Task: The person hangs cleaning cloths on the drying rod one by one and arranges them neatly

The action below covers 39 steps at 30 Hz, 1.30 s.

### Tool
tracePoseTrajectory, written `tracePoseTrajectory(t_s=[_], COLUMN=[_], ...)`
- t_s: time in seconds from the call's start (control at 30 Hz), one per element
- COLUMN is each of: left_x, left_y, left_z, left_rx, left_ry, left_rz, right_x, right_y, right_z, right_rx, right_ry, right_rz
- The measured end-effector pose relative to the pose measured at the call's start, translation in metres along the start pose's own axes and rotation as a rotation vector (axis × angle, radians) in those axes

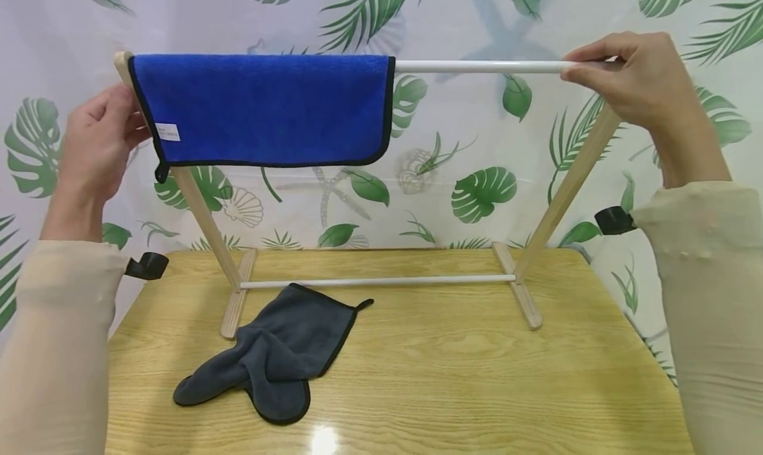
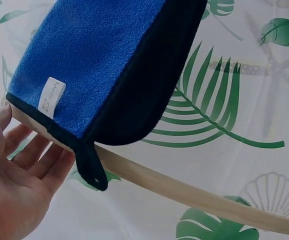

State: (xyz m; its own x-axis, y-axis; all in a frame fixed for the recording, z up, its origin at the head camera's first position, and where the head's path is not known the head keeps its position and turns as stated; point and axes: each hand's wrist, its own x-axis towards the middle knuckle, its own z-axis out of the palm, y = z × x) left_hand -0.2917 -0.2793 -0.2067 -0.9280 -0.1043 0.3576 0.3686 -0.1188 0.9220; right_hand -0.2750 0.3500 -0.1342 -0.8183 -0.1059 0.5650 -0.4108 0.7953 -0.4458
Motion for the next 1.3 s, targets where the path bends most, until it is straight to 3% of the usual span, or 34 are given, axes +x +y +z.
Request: tracePoseTrajectory(t_s=[0.3, 0.73, 0.97, 1.13, 1.23, 1.3], left_x=[0.008, 0.013, 0.013, 0.014, 0.015, 0.016], left_y=[0.011, 0.015, 0.018, 0.02, 0.021, 0.02], left_z=[0.004, -0.004, -0.008, -0.007, -0.005, -0.004], left_rx=[-0.031, 0.024, 0.042, 0.124, 0.139, 0.143], left_ry=[0.031, -0.013, -0.037, -0.059, -0.079, -0.09], left_rz=[0.04, 0.017, 0.014, 0.015, 0.02, 0.022], right_x=[0.001, 0.001, 0.001, -0.003, -0.009, -0.014], right_y=[0.0, 0.002, 0.003, 0.005, 0.005, 0.003], right_z=[0.001, -0.001, 0.002, 0.006, 0.01, 0.014], right_rx=[0.015, -0.012, 0.034, -0.089, -0.18, -0.174], right_ry=[0.005, 0.007, 0.045, 0.13, 0.227, 0.292], right_rz=[-0.001, -0.043, -0.075, -0.105, -0.207, -0.252])
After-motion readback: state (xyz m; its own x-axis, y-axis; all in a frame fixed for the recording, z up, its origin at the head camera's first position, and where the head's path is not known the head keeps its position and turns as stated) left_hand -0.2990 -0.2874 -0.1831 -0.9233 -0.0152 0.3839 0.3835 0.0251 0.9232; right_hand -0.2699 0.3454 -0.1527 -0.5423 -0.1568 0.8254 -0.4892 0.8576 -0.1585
